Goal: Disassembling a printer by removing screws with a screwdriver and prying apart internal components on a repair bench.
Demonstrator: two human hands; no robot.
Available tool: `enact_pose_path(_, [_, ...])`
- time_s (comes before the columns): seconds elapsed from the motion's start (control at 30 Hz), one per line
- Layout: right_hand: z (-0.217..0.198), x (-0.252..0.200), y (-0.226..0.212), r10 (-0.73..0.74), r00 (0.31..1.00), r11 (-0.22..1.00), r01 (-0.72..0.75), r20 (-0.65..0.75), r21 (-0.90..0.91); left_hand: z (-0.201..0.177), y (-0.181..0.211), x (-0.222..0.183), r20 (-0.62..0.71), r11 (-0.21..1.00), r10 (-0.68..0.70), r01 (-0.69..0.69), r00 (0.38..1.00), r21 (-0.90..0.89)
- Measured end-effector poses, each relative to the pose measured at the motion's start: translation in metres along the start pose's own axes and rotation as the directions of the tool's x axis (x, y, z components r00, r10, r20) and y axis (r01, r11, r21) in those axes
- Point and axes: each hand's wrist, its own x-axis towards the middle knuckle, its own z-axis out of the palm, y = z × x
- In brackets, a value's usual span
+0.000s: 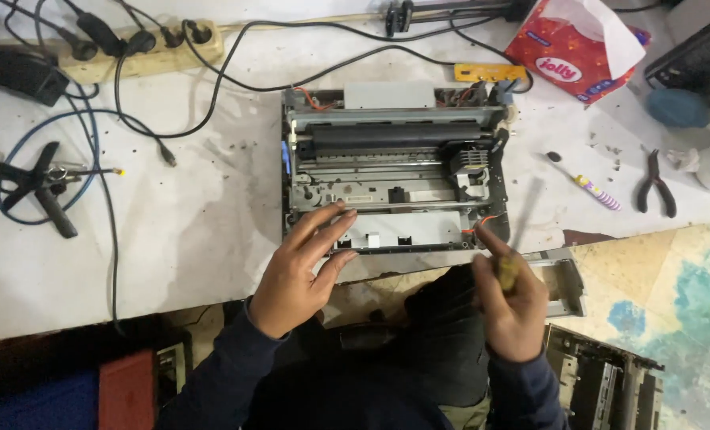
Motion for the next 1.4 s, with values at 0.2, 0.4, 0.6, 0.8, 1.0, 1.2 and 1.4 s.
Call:
enact_pose_path(0.2, [0.011,0.022,0.018,-0.165,0.985,0.985,0.168,0.054,-0.049,0.004,0.006,0.006,-0.08,0.998,-0.032,0.036,0.996,0.05])
enact_pose_path(0.4, [0.016,0.021,0.025,-0.169,0.985,0.974,0.173,0.04,-0.149,0.008,0.003,0.004,-0.109,0.995,-0.007,0.018,0.994,0.097])
enact_pose_path(0.6, [0.007,0.013,0.007,-0.182,0.971,0.967,0.205,0.154,-0.15,-0.007,0.015,-0.004,0.006,0.991,-0.045,0.044,0.999,0.124])
enact_pose_path(0.8, [-0.029,-0.006,0.051,-0.036,0.949,0.998,0.048,-0.313,0.03,-0.023,0.001,-0.045,-0.197,0.983,0.007,0.029,0.98,0.179])
enact_pose_path(1.0, [-0.052,-0.003,0.043,0.313,0.822,0.912,-0.399,-0.476,-0.09,-0.073,0.009,-0.067,-0.473,0.923,-0.048,0.22,0.88,0.316])
enact_pose_path(1.2, [-0.081,0.015,0.156,0.258,0.912,0.948,-0.303,-0.319,-0.099,-0.083,0.015,-0.066,-0.533,0.872,-0.009,0.268,0.846,0.409])
enact_pose_path(1.4, [-0.065,0.047,0.142,-0.213,0.951,0.807,0.043,-0.223,-0.589,-0.028,0.005,-0.052,-0.334,0.949,-0.247,0.297,0.91,0.107])
